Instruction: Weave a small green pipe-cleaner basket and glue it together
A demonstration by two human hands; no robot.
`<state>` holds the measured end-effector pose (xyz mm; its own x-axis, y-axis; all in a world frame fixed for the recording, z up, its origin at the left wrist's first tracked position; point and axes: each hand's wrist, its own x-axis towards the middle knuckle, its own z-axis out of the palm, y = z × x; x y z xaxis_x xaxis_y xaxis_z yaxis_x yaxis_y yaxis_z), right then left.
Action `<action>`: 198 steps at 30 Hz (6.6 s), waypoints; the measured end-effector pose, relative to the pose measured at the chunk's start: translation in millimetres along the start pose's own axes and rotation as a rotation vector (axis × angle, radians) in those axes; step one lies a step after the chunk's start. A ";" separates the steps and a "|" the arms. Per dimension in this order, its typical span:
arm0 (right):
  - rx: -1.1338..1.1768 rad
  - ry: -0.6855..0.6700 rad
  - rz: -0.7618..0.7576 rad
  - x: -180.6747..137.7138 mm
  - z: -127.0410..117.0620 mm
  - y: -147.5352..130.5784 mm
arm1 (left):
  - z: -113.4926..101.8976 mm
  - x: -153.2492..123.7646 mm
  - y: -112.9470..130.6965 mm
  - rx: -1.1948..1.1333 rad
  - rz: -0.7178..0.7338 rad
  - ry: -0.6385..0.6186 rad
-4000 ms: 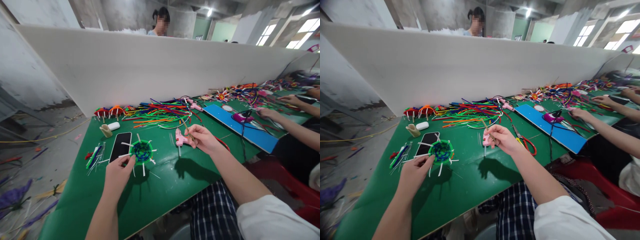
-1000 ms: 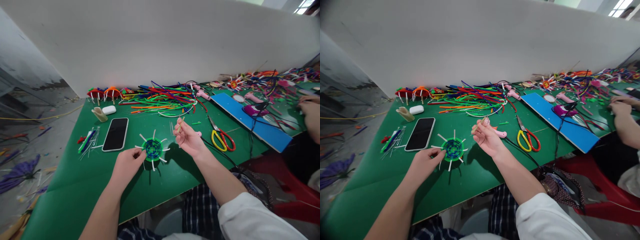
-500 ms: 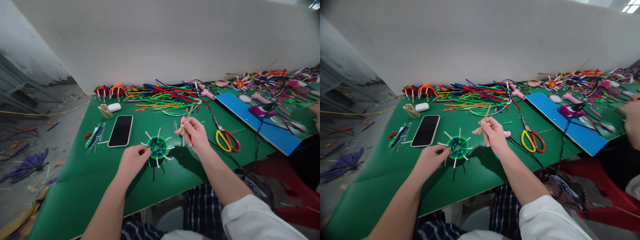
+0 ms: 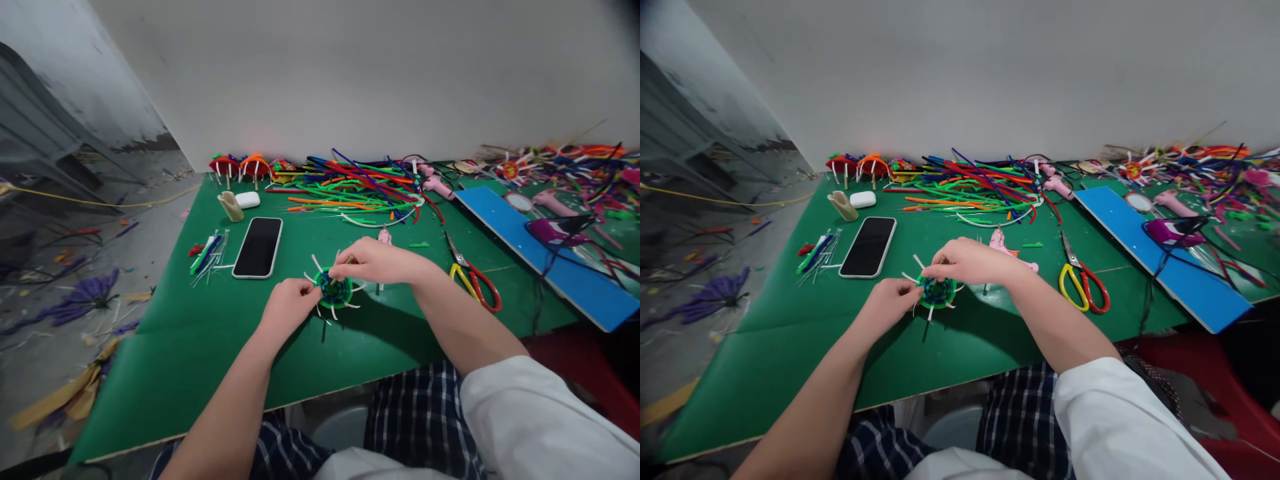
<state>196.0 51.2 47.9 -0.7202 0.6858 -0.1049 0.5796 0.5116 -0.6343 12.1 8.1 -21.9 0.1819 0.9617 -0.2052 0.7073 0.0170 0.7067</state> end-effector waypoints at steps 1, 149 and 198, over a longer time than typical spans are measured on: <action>-0.024 -0.027 -0.004 2.4 -0.5 1.7 | 0.3 0.3 -0.2 -0.007 -0.001 -0.003; -0.160 -0.231 -0.157 10.3 1.9 2.5 | 3.4 -1.4 0.4 0.001 -0.023 0.016; -0.481 -0.176 -0.031 7.1 4.2 -25.8 | 4.9 -3.0 -0.3 0.032 -0.010 0.025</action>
<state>174.3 40.6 60.3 -0.7689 0.5903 -0.2458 0.6372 0.7389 -0.2189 14.7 3.9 -24.9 0.1579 0.9681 -0.1945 0.7302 0.0182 0.6830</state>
